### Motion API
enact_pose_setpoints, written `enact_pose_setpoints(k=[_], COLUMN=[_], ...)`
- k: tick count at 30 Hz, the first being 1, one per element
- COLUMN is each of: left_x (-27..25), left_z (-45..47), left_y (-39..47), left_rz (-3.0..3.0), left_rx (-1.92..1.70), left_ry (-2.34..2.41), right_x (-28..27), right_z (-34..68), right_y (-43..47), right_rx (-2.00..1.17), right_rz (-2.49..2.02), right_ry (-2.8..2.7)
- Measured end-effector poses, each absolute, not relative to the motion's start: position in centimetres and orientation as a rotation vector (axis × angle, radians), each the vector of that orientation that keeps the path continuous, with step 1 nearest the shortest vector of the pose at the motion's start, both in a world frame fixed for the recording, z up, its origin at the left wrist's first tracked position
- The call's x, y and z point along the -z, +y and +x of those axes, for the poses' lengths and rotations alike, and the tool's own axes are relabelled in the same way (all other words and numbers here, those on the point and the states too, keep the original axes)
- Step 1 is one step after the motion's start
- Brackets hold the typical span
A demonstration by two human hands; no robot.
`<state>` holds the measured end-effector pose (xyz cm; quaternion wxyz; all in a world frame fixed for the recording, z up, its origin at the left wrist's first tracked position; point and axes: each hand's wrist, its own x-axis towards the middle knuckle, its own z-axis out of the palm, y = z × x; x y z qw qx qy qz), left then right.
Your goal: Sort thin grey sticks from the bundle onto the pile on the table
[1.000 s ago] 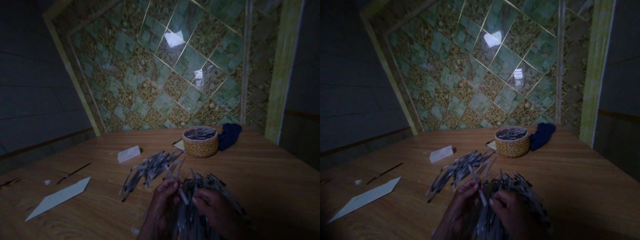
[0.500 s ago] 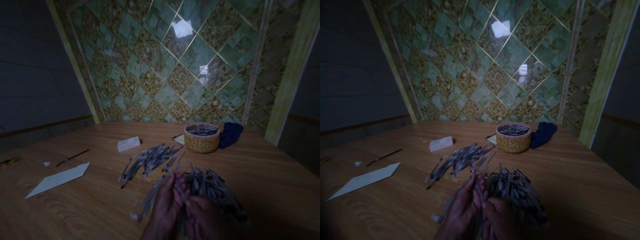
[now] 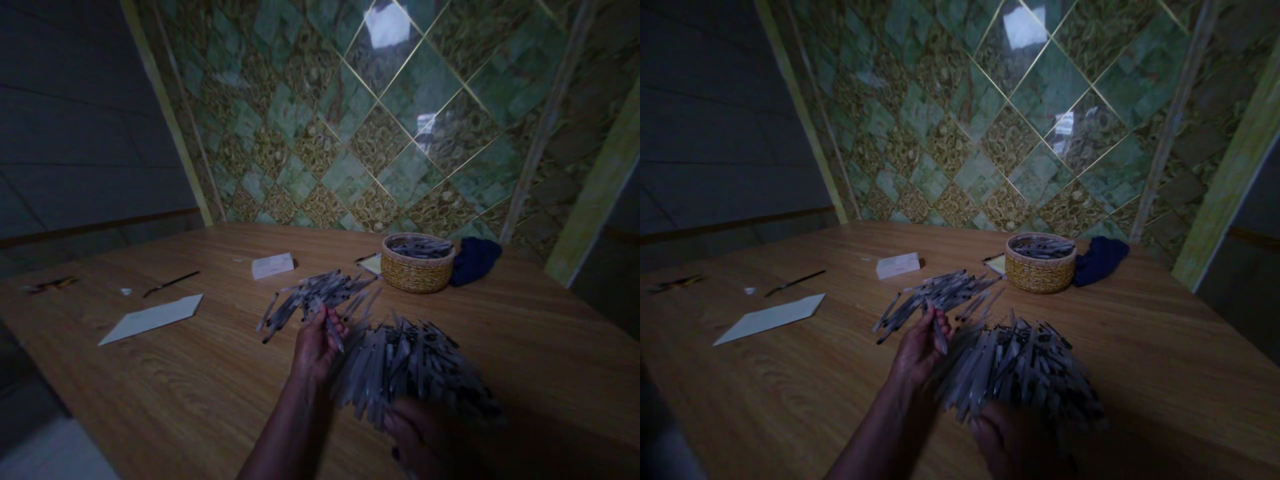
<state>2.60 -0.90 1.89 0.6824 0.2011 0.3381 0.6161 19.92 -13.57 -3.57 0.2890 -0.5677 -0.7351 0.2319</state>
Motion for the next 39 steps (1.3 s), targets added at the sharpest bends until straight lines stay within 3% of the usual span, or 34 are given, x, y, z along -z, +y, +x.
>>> enact_pose_setpoints(k=[14,18,21,28,39], left_x=[-0.1,0.1,0.2,0.9,0.6], left_z=[3.6,4.4,4.5,4.9,5.0], left_y=[-2.4,-3.1,-3.4,-4.0,-4.3], left_rz=[0.785,0.851,0.914,1.073,1.134], left_rx=[-1.039,-0.935,-0.828,-0.57,-0.408], left_ry=[0.798,0.807,0.811,0.803,0.769], right_x=[0.0,0.2,0.7,1.8,2.7], right_z=[22.8,23.2,23.5,23.2,23.9], right_y=[-6.3,-5.2,-5.0,-5.8,-5.3], right_rx=[-0.083,-0.069,-0.26,-1.117,-1.478], right_rz=[-1.785,-1.783,-1.631,-1.32,-1.202], right_ry=[-2.315,-2.296,-2.131,-1.511,-1.433])
